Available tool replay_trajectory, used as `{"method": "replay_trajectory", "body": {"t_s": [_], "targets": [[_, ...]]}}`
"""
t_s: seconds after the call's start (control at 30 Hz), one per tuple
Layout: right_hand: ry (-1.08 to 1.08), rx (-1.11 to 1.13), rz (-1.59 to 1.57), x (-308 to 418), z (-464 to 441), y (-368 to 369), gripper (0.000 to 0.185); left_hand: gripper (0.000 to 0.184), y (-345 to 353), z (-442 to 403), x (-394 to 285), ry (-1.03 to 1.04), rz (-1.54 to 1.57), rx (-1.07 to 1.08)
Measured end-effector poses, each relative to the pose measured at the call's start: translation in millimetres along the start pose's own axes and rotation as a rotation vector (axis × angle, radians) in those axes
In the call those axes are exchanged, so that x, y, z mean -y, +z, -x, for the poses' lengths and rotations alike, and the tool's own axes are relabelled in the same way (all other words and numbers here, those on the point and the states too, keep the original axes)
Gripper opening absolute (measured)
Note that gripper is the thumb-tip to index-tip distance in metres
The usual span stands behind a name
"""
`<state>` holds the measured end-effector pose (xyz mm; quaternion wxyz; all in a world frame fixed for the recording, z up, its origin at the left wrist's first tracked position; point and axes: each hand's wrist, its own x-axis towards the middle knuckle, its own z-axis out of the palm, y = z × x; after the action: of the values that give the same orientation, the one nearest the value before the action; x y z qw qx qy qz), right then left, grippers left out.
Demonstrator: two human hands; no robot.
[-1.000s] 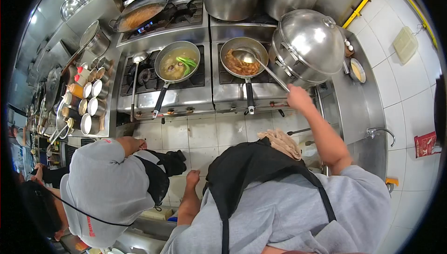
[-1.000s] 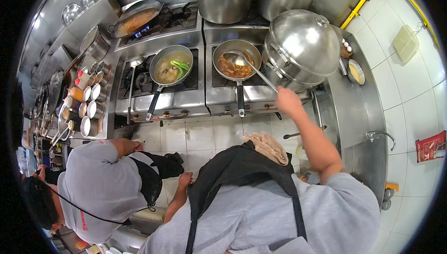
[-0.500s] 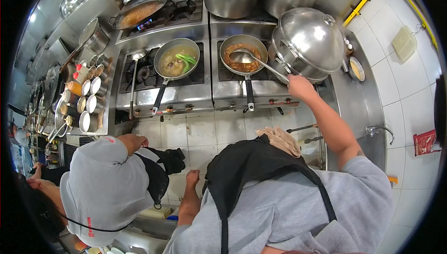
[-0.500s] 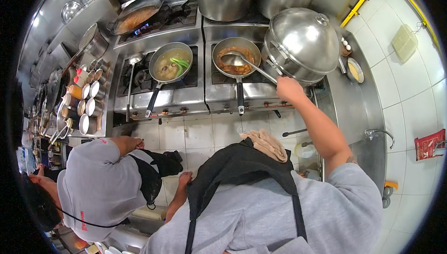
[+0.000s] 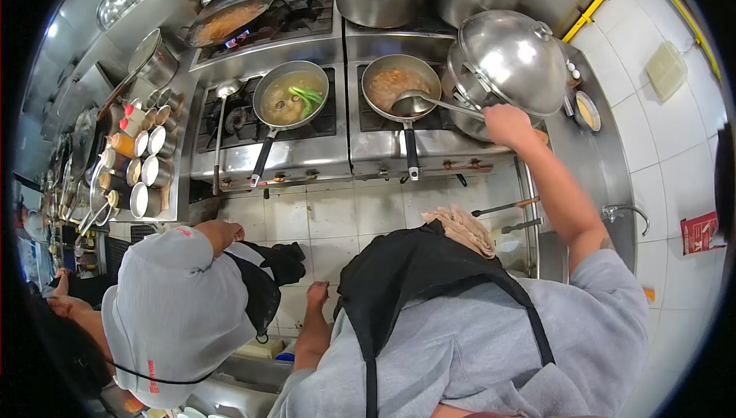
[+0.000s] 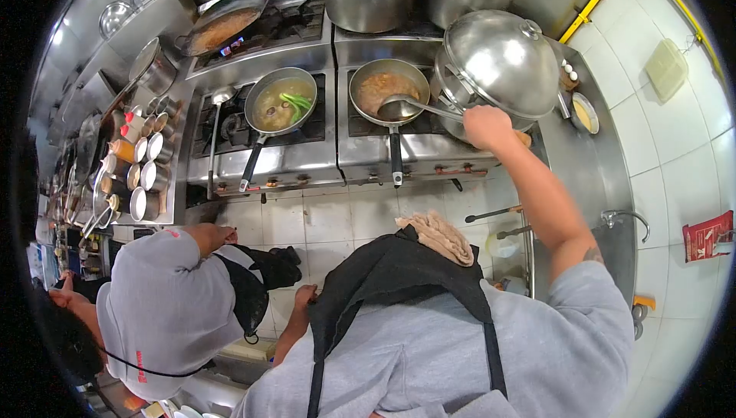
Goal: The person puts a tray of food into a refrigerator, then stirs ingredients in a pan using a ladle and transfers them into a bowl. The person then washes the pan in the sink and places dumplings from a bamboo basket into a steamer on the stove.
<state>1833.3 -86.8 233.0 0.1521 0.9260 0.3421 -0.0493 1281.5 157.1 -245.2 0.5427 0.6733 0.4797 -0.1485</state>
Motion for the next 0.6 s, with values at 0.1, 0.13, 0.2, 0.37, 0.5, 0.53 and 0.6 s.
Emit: {"method": "replay_trajectory", "body": {"t_s": [0.1, 0.13, 0.2, 0.37, 0.5, 0.53, 0.6], "targets": [[-0.057, 0.043, 0.065, 9, -20, 4, 0.019, 0.039, -2, 3, -9, 0.021, -0.021, -0.010], [-0.064, 0.017, 0.062, 8, -26, 9, 0.019, 0.038, 0, 5, -16, 0.029, -0.055, -0.018], [-0.083, -0.035, 0.056, 9, -35, 17, 0.020, 0.038, 6, 7, -25, 0.020, 0.064, -0.026], [0.105, -0.071, -0.148, 20, -34, 41, 0.022, 0.041, 12, -3, -35, 0.040, -0.054, 0.050], [0.195, -0.061, -0.266, 39, -45, 92, 0.023, 0.046, 26, -5, 2, 0.178, -0.096, -0.020], [0.222, -0.056, -0.296, 42, -49, 104, 0.023, 0.046, 26, -1, 6, 0.225, -0.093, -0.045], [0.244, -0.061, -0.345, 46, -41, 105, 0.023, 0.046, 17, 0, 14, 0.242, -0.235, -0.023]]}}
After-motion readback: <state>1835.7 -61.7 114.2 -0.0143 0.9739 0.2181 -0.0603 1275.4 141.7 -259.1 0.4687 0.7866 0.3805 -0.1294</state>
